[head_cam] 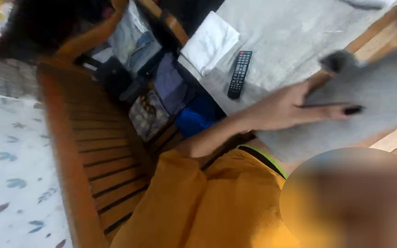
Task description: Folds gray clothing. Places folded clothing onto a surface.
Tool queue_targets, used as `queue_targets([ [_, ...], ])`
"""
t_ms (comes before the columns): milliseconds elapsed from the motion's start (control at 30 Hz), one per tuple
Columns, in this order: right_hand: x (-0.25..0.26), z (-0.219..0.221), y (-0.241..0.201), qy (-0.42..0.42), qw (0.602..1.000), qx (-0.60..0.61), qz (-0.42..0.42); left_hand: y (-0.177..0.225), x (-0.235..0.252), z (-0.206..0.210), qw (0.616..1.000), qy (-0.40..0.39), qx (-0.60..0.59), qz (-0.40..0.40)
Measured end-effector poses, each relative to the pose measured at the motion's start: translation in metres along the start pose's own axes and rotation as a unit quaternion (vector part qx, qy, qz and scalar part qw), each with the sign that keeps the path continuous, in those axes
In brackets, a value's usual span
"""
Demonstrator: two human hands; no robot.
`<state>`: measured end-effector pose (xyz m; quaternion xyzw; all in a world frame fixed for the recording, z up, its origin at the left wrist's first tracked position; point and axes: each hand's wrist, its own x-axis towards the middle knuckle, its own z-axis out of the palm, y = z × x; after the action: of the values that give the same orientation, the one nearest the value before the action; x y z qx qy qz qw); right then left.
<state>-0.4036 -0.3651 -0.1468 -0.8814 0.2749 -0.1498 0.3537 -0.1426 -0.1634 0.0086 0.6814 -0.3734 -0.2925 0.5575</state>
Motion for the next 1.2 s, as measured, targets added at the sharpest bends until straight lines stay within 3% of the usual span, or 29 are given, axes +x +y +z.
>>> queue_targets([
  [67, 0.006, 0.022, 0.002, -0.027, 0.997, -0.061, -0.028, 0.008, -0.031, -0.050, 0.995, 0.060, 0.084, -0.012],
  [133, 0.009, 0.036, 0.004, -0.024, 0.993, -0.104, -0.058, 0.011, -0.064, -0.098, 0.967, 0.124, 0.206, -0.086],
  [233, 0.012, 0.040, 0.002, -0.033, 0.992, -0.115, -0.049, 0.002, -0.107, -0.169, 0.867, 0.200, 0.391, -0.235],
  [333, 0.015, 0.039, 0.001, -0.028, 0.992, -0.118, -0.034, -0.026, -0.127, -0.226, 0.748, 0.266, 0.488, -0.362],
  [400, 0.016, 0.040, 0.005, -0.034, 0.991, -0.123, -0.031, -0.056, -0.135, -0.252, 0.689, 0.301, 0.531, -0.389],
  [467, 0.015, 0.042, 0.007, -0.046, 0.990, -0.131, -0.016, -0.102, -0.142, -0.266, 0.654, 0.316, 0.567, -0.389],
  [533, 0.014, 0.044, 0.007, -0.054, 0.990, -0.133, -0.011, -0.164, -0.152, -0.263, 0.653, 0.299, 0.578, -0.388],
  [633, 0.013, 0.048, -0.001, -0.051, 0.988, -0.143, -0.003, -0.258, -0.168, -0.235, 0.665, 0.227, 0.551, -0.451],
  [700, 0.010, 0.048, -0.002, -0.042, 0.987, -0.155, -0.003, -0.288, -0.171, -0.217, 0.653, 0.249, 0.525, -0.487],
  [900, 0.010, 0.049, -0.002, -0.051, 0.981, -0.186, 0.002, -0.275, -0.173, -0.237, 0.674, 0.239, 0.503, -0.484],
  [1200, 0.021, 0.053, 0.003, -0.093, 0.978, -0.186, -0.012, -0.230, -0.179, -0.268, 0.672, 0.303, 0.493, -0.462],
])
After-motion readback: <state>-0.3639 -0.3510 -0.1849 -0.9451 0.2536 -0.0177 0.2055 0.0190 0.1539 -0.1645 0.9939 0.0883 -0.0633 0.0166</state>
